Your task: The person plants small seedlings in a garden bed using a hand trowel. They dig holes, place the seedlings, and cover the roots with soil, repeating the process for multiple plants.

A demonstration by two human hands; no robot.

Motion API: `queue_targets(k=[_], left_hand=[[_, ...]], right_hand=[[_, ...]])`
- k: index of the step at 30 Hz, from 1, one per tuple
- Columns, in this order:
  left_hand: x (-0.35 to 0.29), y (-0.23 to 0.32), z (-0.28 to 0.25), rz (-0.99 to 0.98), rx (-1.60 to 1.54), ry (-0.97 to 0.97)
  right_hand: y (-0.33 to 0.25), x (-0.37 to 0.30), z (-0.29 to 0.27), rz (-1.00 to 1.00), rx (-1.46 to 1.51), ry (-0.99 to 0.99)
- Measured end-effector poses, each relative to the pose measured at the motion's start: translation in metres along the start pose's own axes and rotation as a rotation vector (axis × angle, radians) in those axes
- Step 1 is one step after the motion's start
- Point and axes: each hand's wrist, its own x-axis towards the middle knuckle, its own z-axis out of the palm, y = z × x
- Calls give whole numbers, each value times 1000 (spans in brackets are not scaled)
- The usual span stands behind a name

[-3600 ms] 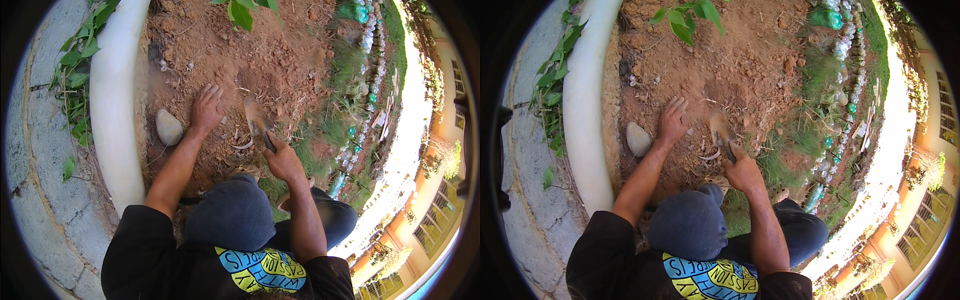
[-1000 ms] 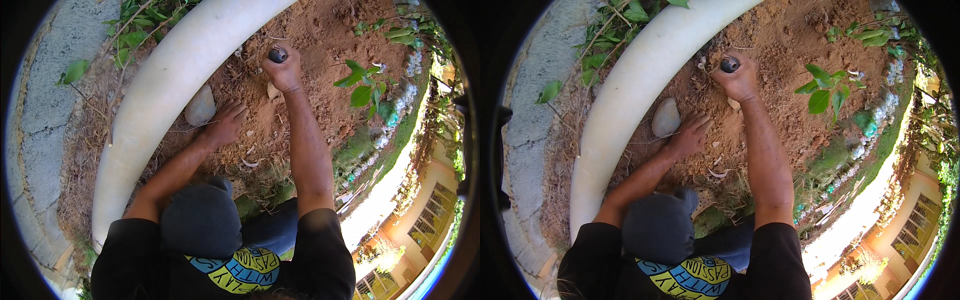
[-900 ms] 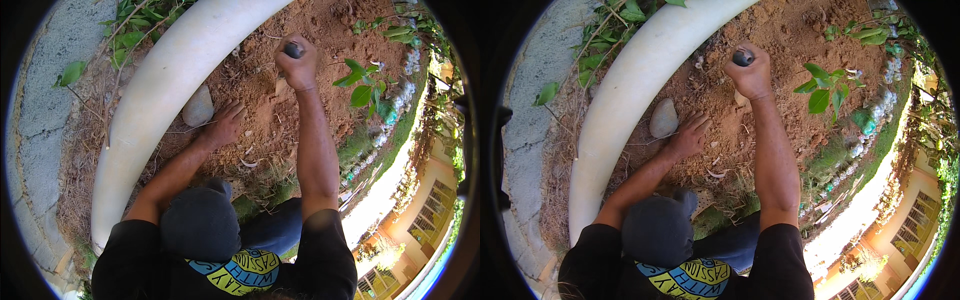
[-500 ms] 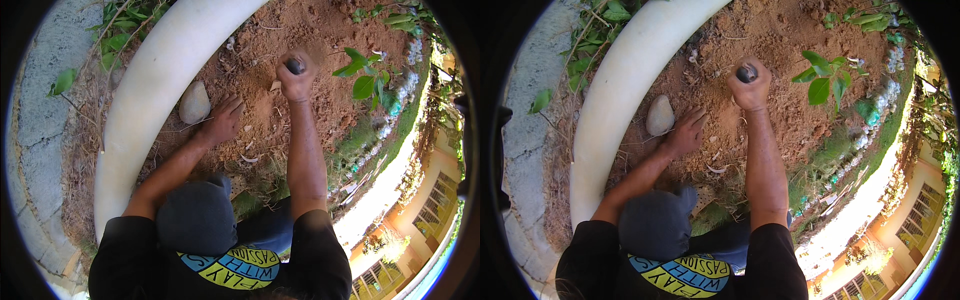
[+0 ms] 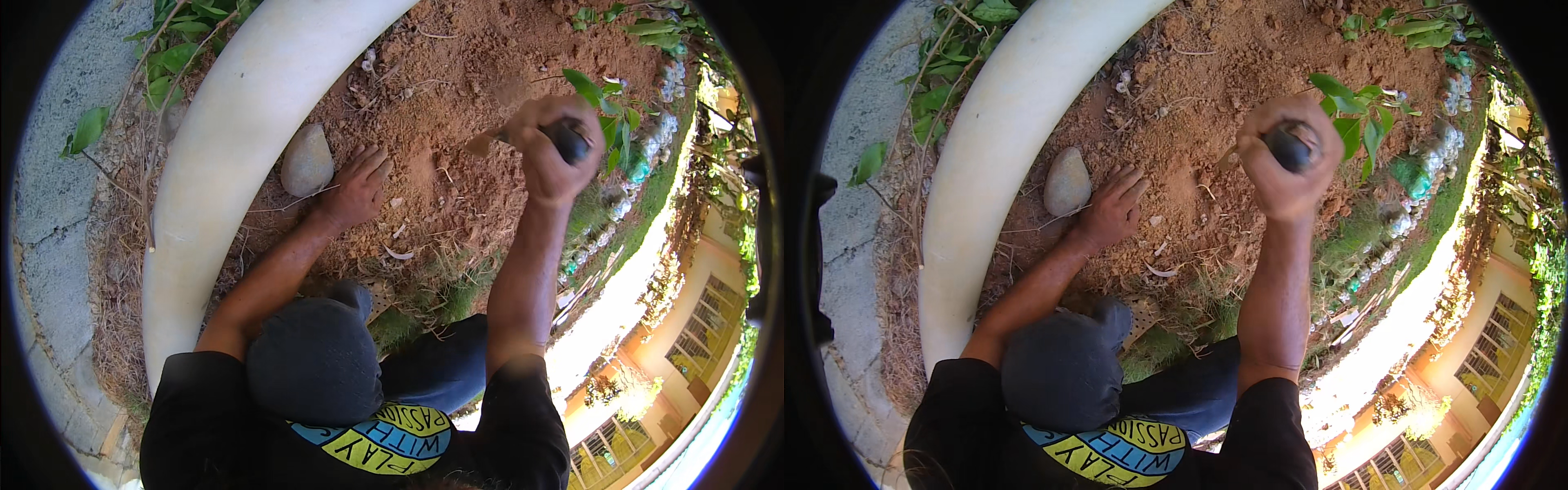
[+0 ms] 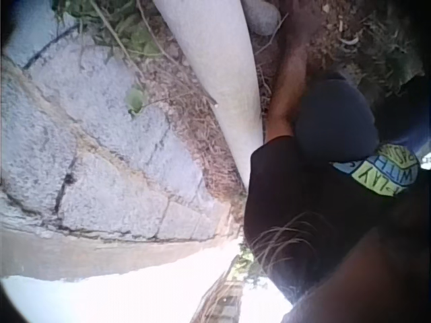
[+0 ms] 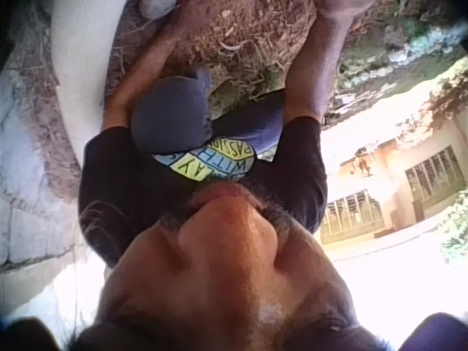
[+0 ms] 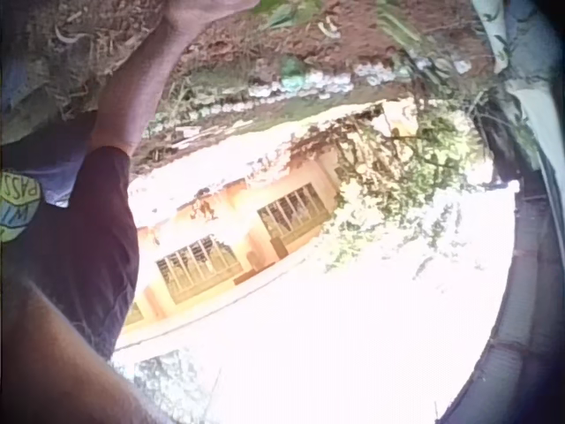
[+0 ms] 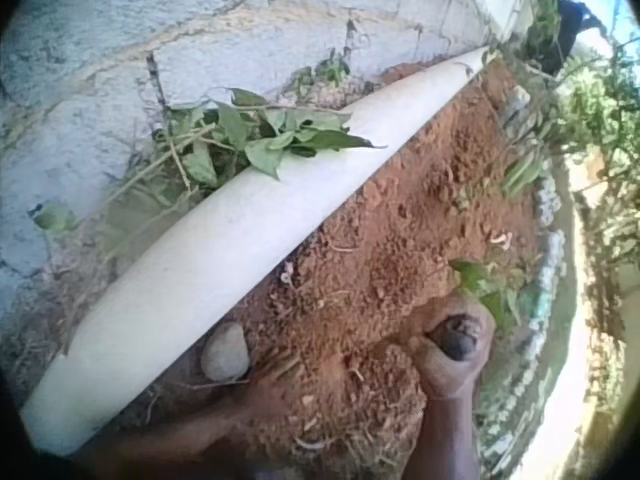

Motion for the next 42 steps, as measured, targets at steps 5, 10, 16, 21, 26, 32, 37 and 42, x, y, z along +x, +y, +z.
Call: queue_targets(k=[5,10,16,21,26,32,37,42], left_hand=[[1,-2,2,1,11,4],[-1,-1,2,-40,-30,-23],[3,-1,-2,10,29,-28],[2,1,-4,24,38,-39],[2,1,-2,8,48,-7],[4,1,-1,10,47,-4],[5,1,-1,1,63,-32],[5,2,-3,13,59,-35]], right_hand=[[-61,4,18,-380,377,-88],[99,-24,41,204,73,213],[137,14,42,368,-69,-205],[119,2,80,625,-291,-516],[90,-40,48,491,-249,-226],[-22,-33,22,-115,84,152],[-62,-36,9,-340,193,153],[66,-80,49,79,-211,315]])
